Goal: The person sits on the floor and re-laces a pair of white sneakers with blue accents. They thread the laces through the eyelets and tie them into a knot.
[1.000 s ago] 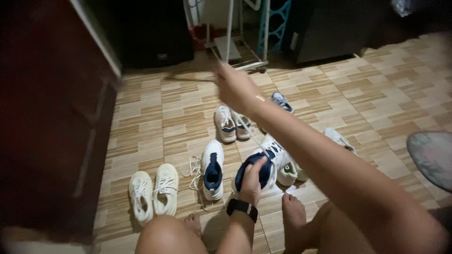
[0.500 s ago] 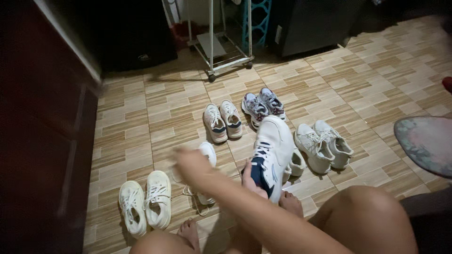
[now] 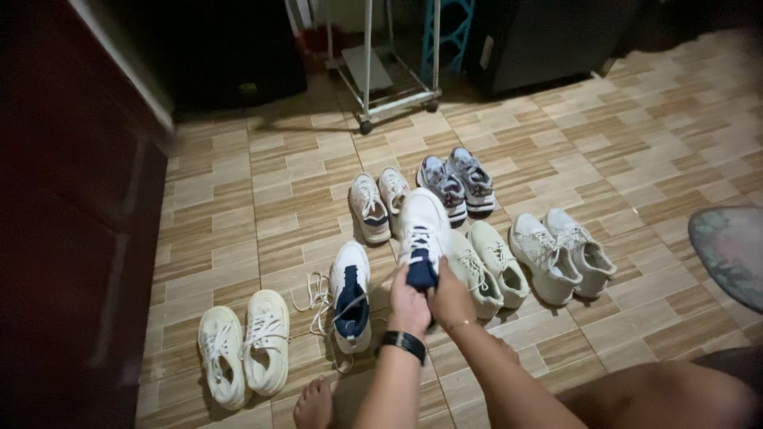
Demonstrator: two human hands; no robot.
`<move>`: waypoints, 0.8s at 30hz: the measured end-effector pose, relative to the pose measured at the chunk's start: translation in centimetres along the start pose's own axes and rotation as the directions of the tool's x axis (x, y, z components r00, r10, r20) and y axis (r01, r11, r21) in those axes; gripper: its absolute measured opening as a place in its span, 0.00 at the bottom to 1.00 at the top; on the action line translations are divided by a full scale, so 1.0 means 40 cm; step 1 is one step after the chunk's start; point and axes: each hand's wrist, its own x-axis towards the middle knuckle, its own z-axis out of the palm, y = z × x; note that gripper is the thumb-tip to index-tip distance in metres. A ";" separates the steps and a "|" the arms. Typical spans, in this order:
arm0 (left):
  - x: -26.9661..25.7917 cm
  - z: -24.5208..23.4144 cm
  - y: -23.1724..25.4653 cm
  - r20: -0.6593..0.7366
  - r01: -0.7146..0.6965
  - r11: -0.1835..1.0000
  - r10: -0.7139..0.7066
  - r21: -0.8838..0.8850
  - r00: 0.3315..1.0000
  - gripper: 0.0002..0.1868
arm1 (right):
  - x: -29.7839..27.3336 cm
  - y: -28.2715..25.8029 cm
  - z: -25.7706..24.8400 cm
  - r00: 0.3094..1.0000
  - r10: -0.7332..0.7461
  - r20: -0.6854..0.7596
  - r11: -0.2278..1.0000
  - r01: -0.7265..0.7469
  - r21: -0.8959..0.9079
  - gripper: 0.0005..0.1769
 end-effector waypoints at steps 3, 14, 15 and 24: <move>-0.021 -0.001 0.081 -0.218 0.246 0.704 -0.131 0.666 0.967 0.22 | 0.037 0.034 0.051 0.998 0.056 0.004 0.998 -0.056 -0.001 0.30; 0.056 -0.084 0.180 0.213 -0.052 -0.458 0.307 0.887 0.928 0.17 | 0.030 0.143 0.257 0.998 0.062 -0.019 0.997 -0.063 -0.046 0.30; 0.070 -0.103 0.181 0.213 -0.083 -0.457 0.242 0.886 0.947 0.15 | 0.032 0.159 0.266 0.996 0.093 0.003 0.994 -0.093 -0.059 0.29; 0.049 -0.260 0.215 0.311 -0.103 -0.809 0.103 0.579 0.945 0.06 | 0.048 0.281 0.351 0.995 0.057 0.083 0.989 -0.045 -0.141 0.24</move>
